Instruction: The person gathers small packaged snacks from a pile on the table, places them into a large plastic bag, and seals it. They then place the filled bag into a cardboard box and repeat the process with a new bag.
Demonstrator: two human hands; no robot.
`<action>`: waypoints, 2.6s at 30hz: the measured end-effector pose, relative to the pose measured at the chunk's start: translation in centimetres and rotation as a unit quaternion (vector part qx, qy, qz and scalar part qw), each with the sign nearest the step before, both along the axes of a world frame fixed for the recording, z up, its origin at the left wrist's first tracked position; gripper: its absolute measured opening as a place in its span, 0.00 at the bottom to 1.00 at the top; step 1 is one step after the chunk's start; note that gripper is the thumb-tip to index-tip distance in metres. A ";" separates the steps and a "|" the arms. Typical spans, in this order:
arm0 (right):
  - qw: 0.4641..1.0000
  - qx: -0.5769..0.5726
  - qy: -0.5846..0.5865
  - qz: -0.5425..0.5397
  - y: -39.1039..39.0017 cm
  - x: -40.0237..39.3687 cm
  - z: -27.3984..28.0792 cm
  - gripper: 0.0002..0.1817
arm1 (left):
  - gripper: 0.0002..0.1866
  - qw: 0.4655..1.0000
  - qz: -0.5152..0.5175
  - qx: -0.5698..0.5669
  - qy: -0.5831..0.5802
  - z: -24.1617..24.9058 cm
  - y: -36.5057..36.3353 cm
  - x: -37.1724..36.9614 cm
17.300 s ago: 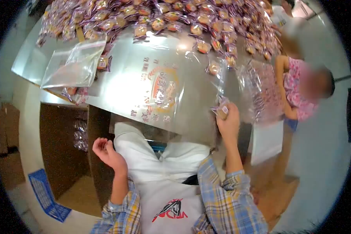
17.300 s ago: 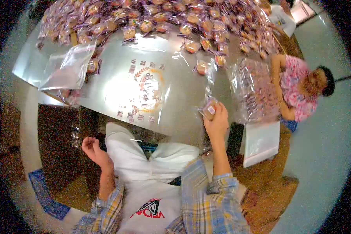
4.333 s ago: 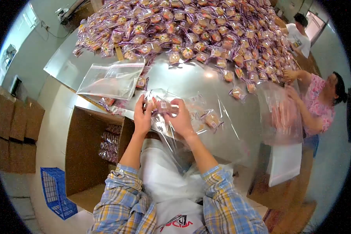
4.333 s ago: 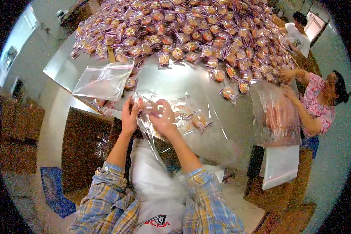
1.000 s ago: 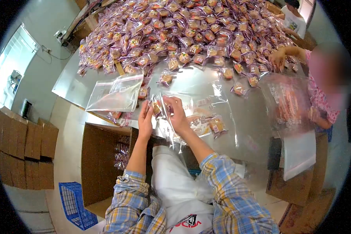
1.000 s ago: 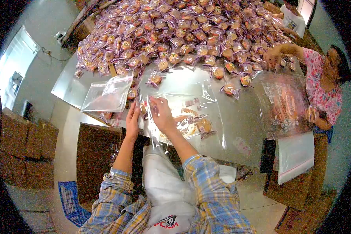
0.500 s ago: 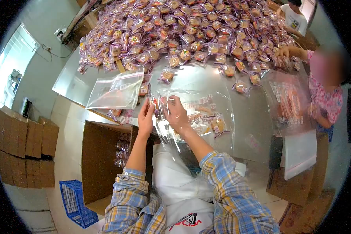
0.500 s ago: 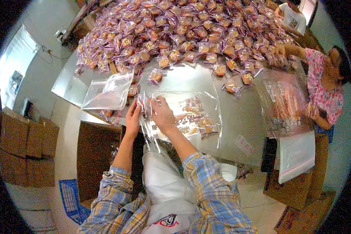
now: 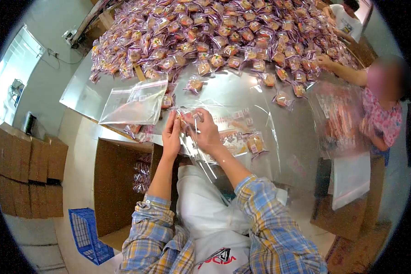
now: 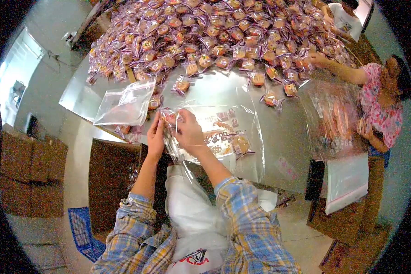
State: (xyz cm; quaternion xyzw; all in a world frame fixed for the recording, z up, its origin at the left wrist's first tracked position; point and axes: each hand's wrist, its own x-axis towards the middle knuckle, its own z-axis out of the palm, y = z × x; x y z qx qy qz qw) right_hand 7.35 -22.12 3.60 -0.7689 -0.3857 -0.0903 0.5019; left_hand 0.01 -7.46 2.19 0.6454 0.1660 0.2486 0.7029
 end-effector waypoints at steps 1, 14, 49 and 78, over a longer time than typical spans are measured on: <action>1.000 0.023 0.013 0.003 -0.1 0.0 0.0 0.27 | 0.26 1.000 0.005 0.014 -0.020 -0.4 0.3 0.2; 0.999 0.046 0.000 0.003 0.4 0.5 -1.3 0.32 | 0.32 0.994 -0.002 0.106 0.005 -0.5 -0.2 0.2; 0.999 -0.041 0.010 0.007 0.4 0.1 -0.7 0.34 | 0.35 0.999 -0.013 0.024 -0.037 1.2 -1.9 -0.9; 0.987 0.078 0.120 0.066 0.2 1.1 -1.5 0.27 | 0.17 0.991 0.119 -0.010 0.060 0.5 2.4 0.7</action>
